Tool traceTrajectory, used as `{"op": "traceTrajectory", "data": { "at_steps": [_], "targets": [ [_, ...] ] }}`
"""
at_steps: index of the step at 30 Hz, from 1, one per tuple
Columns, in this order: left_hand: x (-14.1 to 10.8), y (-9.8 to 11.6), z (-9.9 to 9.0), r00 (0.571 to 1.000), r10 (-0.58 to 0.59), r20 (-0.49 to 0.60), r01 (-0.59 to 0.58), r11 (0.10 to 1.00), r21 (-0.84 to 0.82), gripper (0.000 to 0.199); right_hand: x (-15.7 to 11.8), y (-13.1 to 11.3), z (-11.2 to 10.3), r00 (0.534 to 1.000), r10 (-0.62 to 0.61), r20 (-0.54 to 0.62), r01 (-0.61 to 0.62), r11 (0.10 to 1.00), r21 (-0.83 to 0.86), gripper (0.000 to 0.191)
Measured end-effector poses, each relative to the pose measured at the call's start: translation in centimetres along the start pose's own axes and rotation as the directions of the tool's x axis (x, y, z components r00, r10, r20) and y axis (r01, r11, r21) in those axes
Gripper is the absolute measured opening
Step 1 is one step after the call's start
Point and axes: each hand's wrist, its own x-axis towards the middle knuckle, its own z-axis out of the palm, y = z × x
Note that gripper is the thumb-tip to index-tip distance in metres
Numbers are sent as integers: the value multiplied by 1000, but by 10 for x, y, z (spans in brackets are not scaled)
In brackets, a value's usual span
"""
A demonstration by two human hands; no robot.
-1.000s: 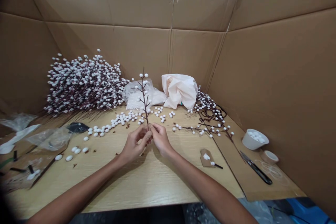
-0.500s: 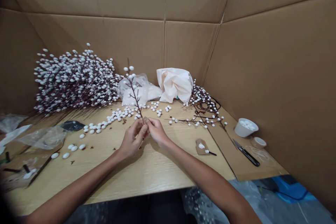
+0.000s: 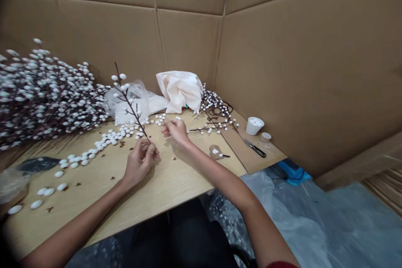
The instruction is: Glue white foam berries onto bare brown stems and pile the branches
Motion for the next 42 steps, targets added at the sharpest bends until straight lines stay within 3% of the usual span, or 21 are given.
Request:
{"op": "traceTrajectory", "data": {
  "at_steps": [4, 6, 8, 10, 12, 15, 20, 26, 31, 42],
  "targets": [
    [0, -1, 3, 999, -20, 26, 21, 999, -24, 14, -23, -47, -47, 992, -95, -80, 92, 995, -48, 17],
    [0, -2, 4, 999, -26, 30, 27, 999, -35, 14, -41, -64, -80, 968, -233, -98, 210, 958, -196, 17],
    [1, -3, 3, 999, -32, 43, 34, 999, -34, 14, -61, -72, -118, 961, -273, -53, 233, 895, -379, 21],
    [1, -3, 3, 998, -34, 57, 35, 999, -25, 15, -78, -69, -155, 979, -204, 21, 183, 825, -534, 23],
    [1, -3, 3, 997, -34, 66, 35, 999, -9, 15, -92, -59, -186, 998, -29, 51, 55, 759, -649, 28],
    [1, -2, 4, 997, -39, 71, 39, 999, 6, 15, -106, -41, -213, 990, 101, 96, 10, 637, -771, 32],
    [0, -1, 5, 996, -45, 79, 45, 999, 11, 17, -110, -31, -215, 989, 62, 131, 92, 432, -897, 24],
    [-1, 0, 3, 996, -62, 71, 59, 998, 37, 19, -108, -29, -208, 992, 15, 129, 111, 414, -904, 15],
    [-1, 0, 3, 997, -49, 63, 47, 998, 38, 19, -108, -27, -213, 995, -10, 98, 91, 473, -876, 16],
    [-2, 1, 2, 996, -52, 68, 50, 998, 32, 18, -111, -31, -211, 999, -45, 17, 44, 721, -691, 30]
  ]
}}
